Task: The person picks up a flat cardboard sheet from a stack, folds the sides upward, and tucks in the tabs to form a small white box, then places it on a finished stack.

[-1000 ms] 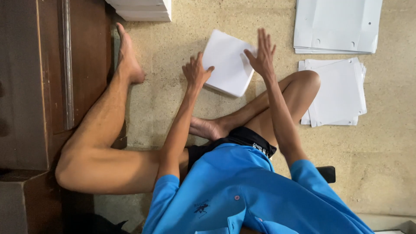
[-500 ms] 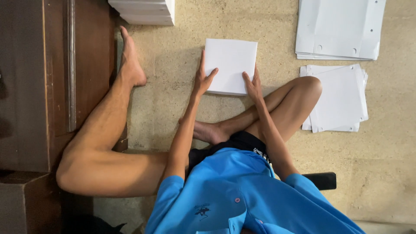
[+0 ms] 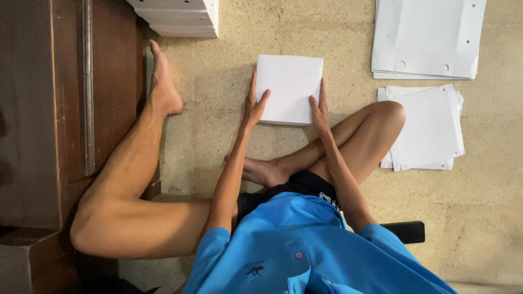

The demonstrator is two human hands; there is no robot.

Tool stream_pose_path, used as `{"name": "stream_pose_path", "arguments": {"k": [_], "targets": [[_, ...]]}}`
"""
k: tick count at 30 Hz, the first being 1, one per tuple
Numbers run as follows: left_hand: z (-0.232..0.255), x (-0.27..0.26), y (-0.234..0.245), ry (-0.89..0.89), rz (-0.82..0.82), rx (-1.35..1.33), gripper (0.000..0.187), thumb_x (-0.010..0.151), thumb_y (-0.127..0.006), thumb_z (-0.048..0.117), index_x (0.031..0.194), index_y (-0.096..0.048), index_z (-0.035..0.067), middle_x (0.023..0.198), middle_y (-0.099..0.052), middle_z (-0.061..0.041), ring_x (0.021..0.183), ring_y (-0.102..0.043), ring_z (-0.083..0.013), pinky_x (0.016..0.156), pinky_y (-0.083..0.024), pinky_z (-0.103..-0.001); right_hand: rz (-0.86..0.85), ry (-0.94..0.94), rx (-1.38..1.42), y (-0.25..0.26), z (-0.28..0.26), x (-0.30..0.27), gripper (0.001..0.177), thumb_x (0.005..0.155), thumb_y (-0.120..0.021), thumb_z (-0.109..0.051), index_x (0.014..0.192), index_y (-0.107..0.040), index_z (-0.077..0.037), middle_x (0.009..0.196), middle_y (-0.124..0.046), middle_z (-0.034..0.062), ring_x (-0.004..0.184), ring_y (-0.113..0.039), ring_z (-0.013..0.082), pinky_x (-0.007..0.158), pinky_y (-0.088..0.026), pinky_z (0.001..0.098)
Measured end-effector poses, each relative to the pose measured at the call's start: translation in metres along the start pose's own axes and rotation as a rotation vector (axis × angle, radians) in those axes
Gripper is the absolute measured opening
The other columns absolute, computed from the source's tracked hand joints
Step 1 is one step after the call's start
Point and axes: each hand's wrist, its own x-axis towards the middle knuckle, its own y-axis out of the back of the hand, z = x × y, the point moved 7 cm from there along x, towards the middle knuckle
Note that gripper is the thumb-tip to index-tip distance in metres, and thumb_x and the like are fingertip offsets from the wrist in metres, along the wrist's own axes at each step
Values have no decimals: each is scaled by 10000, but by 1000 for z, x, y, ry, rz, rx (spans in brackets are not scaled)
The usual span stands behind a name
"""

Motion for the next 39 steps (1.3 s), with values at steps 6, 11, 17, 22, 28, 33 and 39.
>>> {"name": "stream_pose_path", "arguments": {"k": [6,11,17,22,28,33,39], "targets": [[6,0,5,-73,94,127,908,928,-614,629,1605,-158,231,1643,-122,-173,1494,-158,-424,1191,-186,-638,2,26,-35,2,6,-3,658,1110,-460,-295,1606,-33,-222,1659,-15,128,1515,-52,391,1232,-150,574],[-3,-6,5,-146,187,179,866,814,-769,579,1469,-370,176,1358,-392,-153,1285,-419,-398,1038,-386,-598,110,-74,21,5,-10,-34,812,1034,-588,-432,1594,-24,-266,1607,-78,211,1426,-209,541,1129,-275,711],[-18,22,10,-245,221,249,825,795,-801,537,1410,-441,122,1255,-451,-179,1229,-463,-409,1054,-380,-528,45,-77,-149,-9,2,-26,822,1026,-591,-434,1591,-41,-200,1570,-168,269,1445,-196,523,1137,-238,694],[3,86,21,-263,309,827,685,983,-542,614,1487,-365,186,1496,-310,-191,1277,-444,-363,978,-460,-539,117,57,-198,-32,13,48,823,1015,-470,-566,1568,-60,-116,1589,-207,231,1467,-259,406,1140,-293,586],[-1,137,-10,-355,84,1045,902,937,-446,881,1584,-133,336,1641,-203,-50,1498,-235,-371,1156,-286,-629,206,79,-143,-63,32,142,759,1049,-508,-469,1564,-74,-118,1541,-272,225,1426,-341,386,1124,-357,531],[-1,168,8,-449,109,1140,924,999,-697,735,1611,-169,289,1657,-30,-48,1526,-9,-371,1216,-183,-622,153,114,-148,-79,37,210,764,1040,-538,-462,1564,-73,-156,1502,-318,224,1362,-413,392,1075,-420,520],[-1,211,32,-405,97,1138,896,1004,-650,767,1609,-170,313,1656,-32,-30,1526,-46,-369,1205,-197,-611,55,140,-185,-94,11,251,778,1041,-517,-496,1561,-63,-137,1537,-294,215,1386,-386,371,1096,-393,531]]}}
